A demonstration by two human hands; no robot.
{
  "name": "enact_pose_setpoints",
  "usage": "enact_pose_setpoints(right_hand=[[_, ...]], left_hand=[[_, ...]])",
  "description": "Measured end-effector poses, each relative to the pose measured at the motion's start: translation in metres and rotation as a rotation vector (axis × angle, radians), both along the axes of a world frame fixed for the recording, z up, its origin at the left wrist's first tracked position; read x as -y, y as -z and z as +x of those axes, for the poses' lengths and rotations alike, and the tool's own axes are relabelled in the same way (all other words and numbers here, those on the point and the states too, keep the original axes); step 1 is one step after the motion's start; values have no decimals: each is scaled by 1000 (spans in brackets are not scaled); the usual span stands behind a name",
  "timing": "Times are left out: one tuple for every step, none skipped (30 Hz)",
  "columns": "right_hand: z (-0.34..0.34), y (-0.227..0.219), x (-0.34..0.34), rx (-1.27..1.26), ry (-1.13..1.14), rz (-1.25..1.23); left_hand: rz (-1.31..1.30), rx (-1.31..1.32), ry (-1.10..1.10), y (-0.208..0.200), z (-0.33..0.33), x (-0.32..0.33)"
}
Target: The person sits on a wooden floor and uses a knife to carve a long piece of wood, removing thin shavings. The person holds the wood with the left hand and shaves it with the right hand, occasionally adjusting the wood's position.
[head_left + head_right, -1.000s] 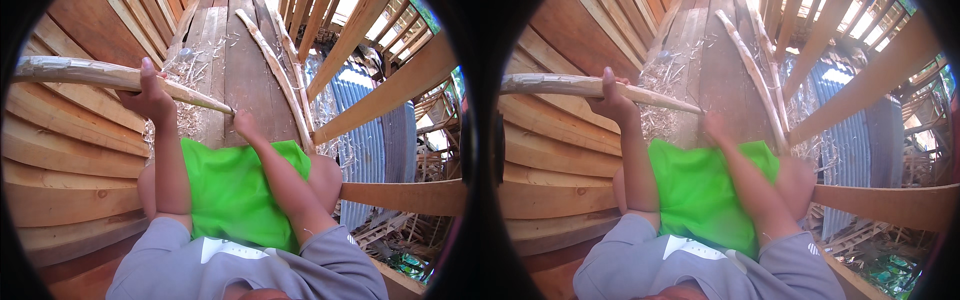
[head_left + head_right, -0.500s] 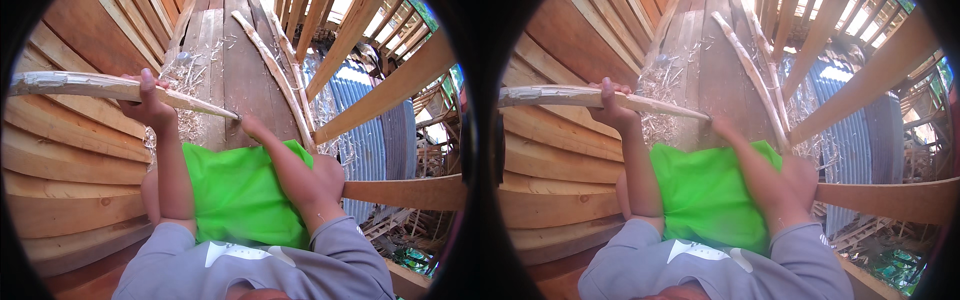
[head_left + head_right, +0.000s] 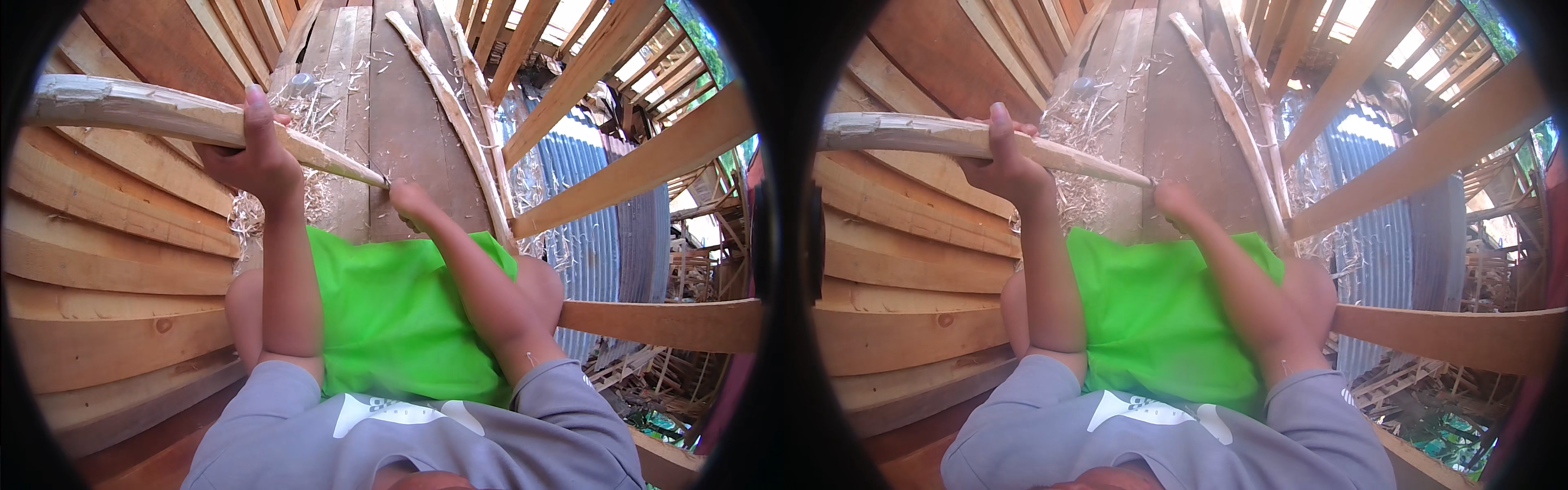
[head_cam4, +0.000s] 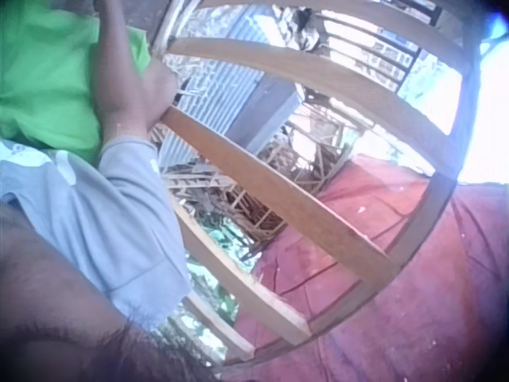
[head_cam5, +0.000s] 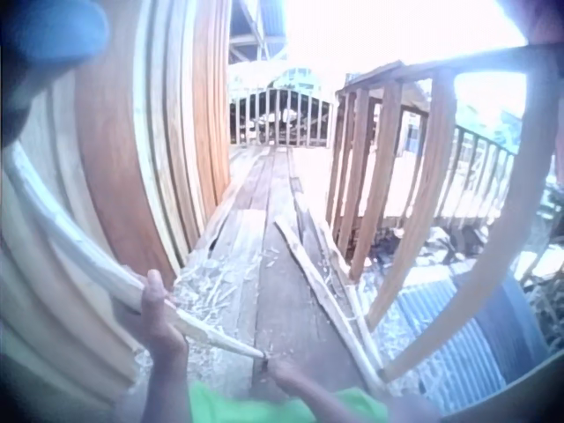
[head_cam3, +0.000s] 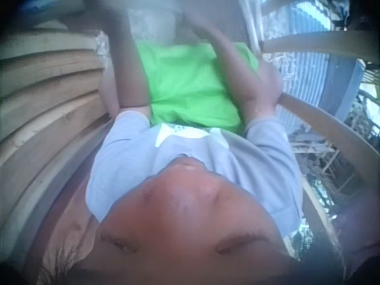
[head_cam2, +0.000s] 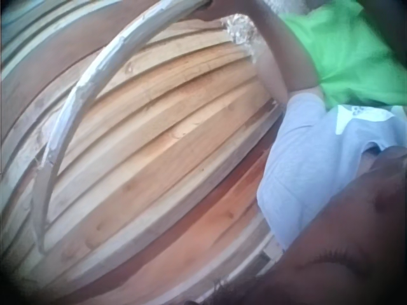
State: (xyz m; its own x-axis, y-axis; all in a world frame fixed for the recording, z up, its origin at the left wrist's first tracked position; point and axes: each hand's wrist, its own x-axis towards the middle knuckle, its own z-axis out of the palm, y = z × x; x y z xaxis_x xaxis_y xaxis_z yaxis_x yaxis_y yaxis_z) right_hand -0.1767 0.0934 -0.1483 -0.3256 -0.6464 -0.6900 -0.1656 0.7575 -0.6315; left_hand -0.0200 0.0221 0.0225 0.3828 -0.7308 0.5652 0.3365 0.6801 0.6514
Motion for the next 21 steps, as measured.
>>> enact_pose_setpoints(right_hand=[[7, -11, 0, 14, 6, -12], [15, -23, -1, 27, 11, -23], [21, -38, 1, 39, 24, -39], [29, -51, 4, -14, -28, -92], [36, -63, 8, -65, -84, -145], [40, -65, 10, -110, -134, -192], [34, -44, 11, -79, -19, -187], [21, -9, 11, -55, 102, -186], [13, 16, 10, -27, 214, -188], [9, 22, 7, 4, 187, -134], [1, 28, 0, 33, 163, -81], [-4, 26, -4, 56, 140, -31], [-3, 26, -3, 72, 158, -8], [-1, 26, -1, 88, 176, 15], [1, 24, 0, 100, 196, 37], [12, 7, 3, 75, 154, -18], [23, -11, 6, 51, 110, -72], [30, -27, 6, 27, 68, -121], [31, -29, 8, -13, 46, -168], [31, -31, 14, -51, 22, -215], [34, -29, 16, -86, -6, -259]], left_hand=[[21, -9, -44, -2, -1, 0], [23, -3, -78, -2, -1, 0], [21, 2, -105, -2, -3, 2], [29, 14, -141, -1, -1, 2], [31, 14, -153, -2, 0, 2], [40, 20, -160, -4, -1, 1], [44, 25, -154, -6, -5, -2], [35, 19, -144, -9, -12, -5], [25, 16, -145, -10, -17, -4], [10, 16, -156, -11, -15, -2], [32, 26, -174, -11, -12, -5], [30, 27, -179, -10, -11, -5], [27, 28, -184, -9, -9, -4], [24, 28, -187, -10, -9, -3], [28, 29, -193, -10, -10, -3], [22, 20, -185, -9, -8, -1], [15, 12, -179, -7, -6, 1], [14, 3, -170, -5, -5, 1], [13, 3, -162, -6, -5, 1], [13, 4, -155, -7, -5, 1], [15, 7, -152, -6, -3, 1]])
